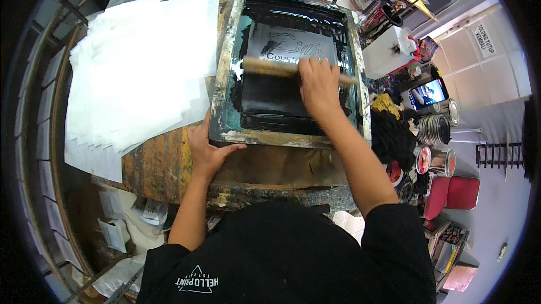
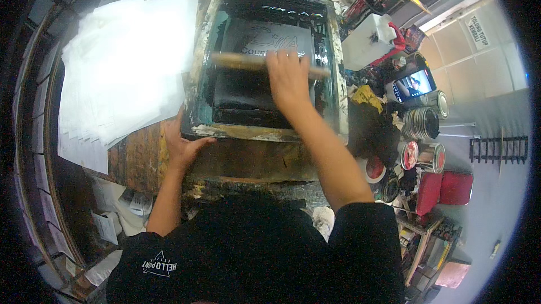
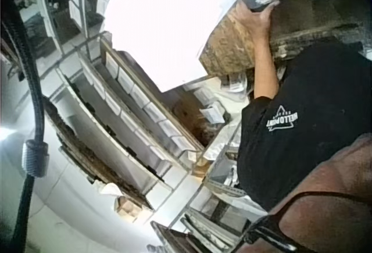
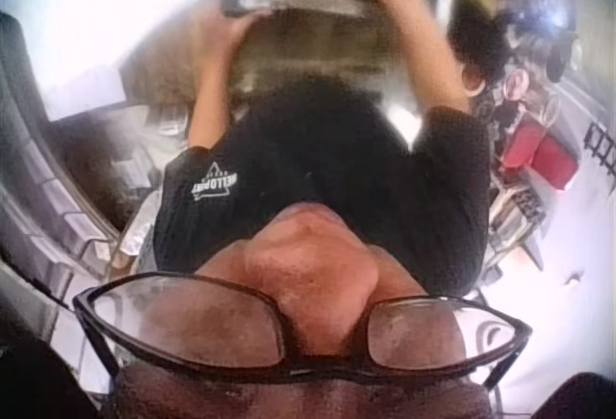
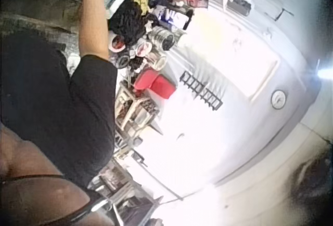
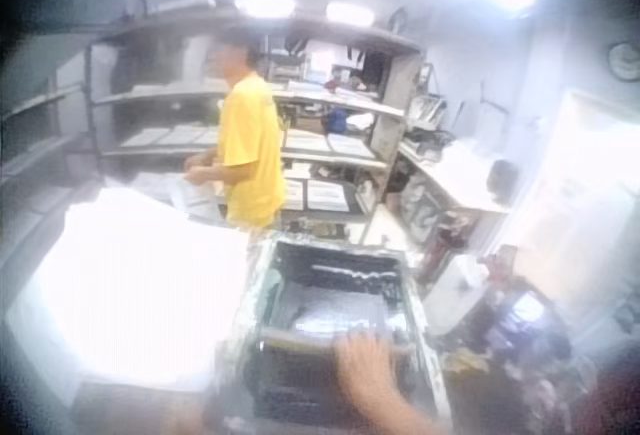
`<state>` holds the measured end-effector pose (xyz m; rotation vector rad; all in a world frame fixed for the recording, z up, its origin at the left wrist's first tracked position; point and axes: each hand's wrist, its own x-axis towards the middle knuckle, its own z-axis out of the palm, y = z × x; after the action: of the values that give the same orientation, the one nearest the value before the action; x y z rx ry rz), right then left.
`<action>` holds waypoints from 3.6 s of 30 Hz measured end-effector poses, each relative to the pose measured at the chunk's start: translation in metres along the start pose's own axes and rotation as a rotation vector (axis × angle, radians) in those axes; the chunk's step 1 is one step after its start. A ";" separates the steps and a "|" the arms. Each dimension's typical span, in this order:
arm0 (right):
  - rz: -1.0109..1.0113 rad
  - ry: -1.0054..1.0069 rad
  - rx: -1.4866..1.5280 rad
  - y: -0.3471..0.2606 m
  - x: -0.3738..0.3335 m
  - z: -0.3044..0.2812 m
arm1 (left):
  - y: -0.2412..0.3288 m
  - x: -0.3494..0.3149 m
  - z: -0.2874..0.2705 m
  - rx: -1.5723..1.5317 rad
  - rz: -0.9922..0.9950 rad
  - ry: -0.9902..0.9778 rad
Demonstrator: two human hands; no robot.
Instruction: The person performs screen printing on sheets of paper. They place a sheet on the printing surface, lower the screen, use a squeegee to spread ink, lift the screen, and set the printed paper aside. They also use a spray bottle to clean the screen between prints.
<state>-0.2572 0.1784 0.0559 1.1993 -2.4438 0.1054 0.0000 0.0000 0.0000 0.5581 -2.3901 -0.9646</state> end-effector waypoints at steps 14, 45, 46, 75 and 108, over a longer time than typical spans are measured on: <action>-0.027 -0.260 0.151 -0.008 -0.056 -0.082 | -0.005 -0.006 0.000 0.168 0.042 0.036; -0.053 -0.039 0.035 0.088 0.143 0.087 | -0.001 -0.004 -0.006 0.176 -0.009 -0.036; -0.051 -0.101 0.040 0.093 0.150 0.085 | 0.000 -0.003 -0.008 0.176 -0.008 -0.032; 0.002 0.266 0.001 -0.006 -0.006 -0.176 | 0.117 0.071 -0.041 -0.651 0.091 0.323; -0.053 0.437 0.060 0.010 0.085 -0.208 | -0.020 0.022 -0.088 -0.662 -0.695 0.277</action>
<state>-0.2423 0.1732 0.2803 1.1262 -2.0389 0.3851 0.0375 -0.0701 0.0470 1.1783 -1.4902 -1.7288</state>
